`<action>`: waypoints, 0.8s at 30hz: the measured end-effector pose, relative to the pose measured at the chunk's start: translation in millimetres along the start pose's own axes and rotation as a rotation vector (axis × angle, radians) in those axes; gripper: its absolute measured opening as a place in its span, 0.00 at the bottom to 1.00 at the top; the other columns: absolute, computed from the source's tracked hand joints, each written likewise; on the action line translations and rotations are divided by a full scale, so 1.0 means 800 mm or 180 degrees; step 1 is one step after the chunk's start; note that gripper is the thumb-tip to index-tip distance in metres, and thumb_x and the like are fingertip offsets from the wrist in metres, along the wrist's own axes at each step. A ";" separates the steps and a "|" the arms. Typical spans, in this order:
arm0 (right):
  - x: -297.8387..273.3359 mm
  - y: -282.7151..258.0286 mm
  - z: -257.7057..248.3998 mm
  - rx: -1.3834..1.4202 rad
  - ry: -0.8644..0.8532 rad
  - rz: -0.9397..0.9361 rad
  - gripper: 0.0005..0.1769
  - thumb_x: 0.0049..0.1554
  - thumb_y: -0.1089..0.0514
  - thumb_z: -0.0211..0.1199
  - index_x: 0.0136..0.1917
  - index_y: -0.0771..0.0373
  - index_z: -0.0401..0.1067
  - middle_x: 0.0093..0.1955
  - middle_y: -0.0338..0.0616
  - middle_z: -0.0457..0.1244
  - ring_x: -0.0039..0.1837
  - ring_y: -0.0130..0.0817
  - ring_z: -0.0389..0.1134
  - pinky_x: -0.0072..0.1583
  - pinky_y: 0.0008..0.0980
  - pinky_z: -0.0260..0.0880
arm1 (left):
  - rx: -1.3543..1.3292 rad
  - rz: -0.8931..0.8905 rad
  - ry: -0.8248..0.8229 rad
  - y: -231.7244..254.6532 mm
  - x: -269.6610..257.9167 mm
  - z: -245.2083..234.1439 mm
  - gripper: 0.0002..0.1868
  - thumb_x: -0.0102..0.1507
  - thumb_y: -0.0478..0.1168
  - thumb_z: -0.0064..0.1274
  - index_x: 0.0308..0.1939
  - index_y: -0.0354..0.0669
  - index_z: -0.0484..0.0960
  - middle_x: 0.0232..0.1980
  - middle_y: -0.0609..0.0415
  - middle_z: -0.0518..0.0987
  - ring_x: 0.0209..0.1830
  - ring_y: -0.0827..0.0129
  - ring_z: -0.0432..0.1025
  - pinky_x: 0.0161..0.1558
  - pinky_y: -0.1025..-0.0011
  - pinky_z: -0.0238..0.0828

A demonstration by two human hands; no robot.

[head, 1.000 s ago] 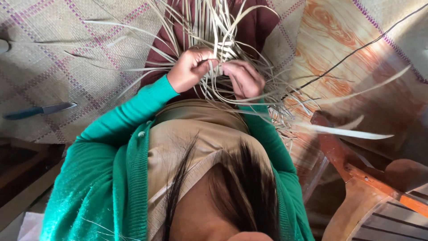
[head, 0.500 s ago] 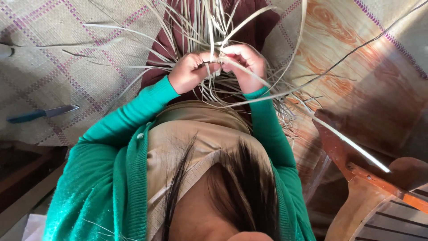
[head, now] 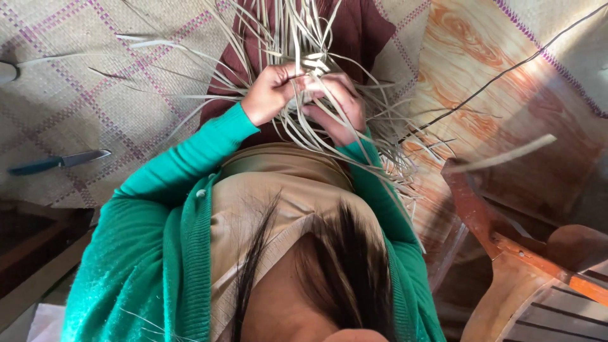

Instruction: Weaving the walls of a basket by interlacing thin strips of material.

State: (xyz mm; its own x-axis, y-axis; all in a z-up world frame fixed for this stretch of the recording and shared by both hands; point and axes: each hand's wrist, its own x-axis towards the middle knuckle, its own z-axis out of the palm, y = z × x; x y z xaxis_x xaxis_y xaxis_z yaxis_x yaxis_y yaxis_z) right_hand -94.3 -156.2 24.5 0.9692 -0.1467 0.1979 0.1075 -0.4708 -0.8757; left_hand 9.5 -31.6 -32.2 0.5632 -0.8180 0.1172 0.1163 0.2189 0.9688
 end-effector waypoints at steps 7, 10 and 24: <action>0.016 -0.019 0.001 -0.0661 0.0302 -0.0641 0.25 0.37 0.52 0.70 0.46 0.64 0.69 0.52 0.47 0.52 0.54 0.42 0.53 0.57 0.39 0.53 | 0.1061 0.0372 0.0311 0.028 0.032 0.011 0.04 0.56 0.27 0.45 0.34 0.32 0.76 0.24 0.54 0.72 0.16 0.78 0.59 0.21 0.82 0.58; 0.026 -0.022 -0.001 -0.0666 0.0418 -0.0724 0.28 0.33 0.52 0.72 0.45 0.64 0.67 0.52 0.46 0.53 0.54 0.42 0.53 0.57 0.39 0.54 | 0.1560 0.0574 0.0510 0.054 0.048 0.011 0.06 0.57 0.29 0.47 0.36 0.31 0.76 0.18 0.56 0.68 0.12 0.76 0.56 0.15 0.78 0.54; -0.031 0.060 -0.167 0.6032 -0.0480 0.1090 0.13 0.64 0.55 0.38 0.58 0.49 0.60 0.58 0.74 0.54 0.34 0.25 0.59 0.31 0.16 0.62 | 0.1897 0.0715 0.0667 -0.020 0.064 -0.041 0.12 0.54 0.34 0.45 0.39 0.32 0.77 0.22 0.51 0.74 0.13 0.69 0.63 0.18 0.74 0.59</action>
State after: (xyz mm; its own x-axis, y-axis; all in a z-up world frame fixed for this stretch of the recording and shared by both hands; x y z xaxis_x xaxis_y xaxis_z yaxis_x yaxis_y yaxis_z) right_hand -142.8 -291.6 36.2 0.9950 0.0996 -0.0025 -0.0988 0.9841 -0.1474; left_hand 63.1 -59.6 -48.9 0.6748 -0.6531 0.3436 -0.4603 -0.0086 0.8877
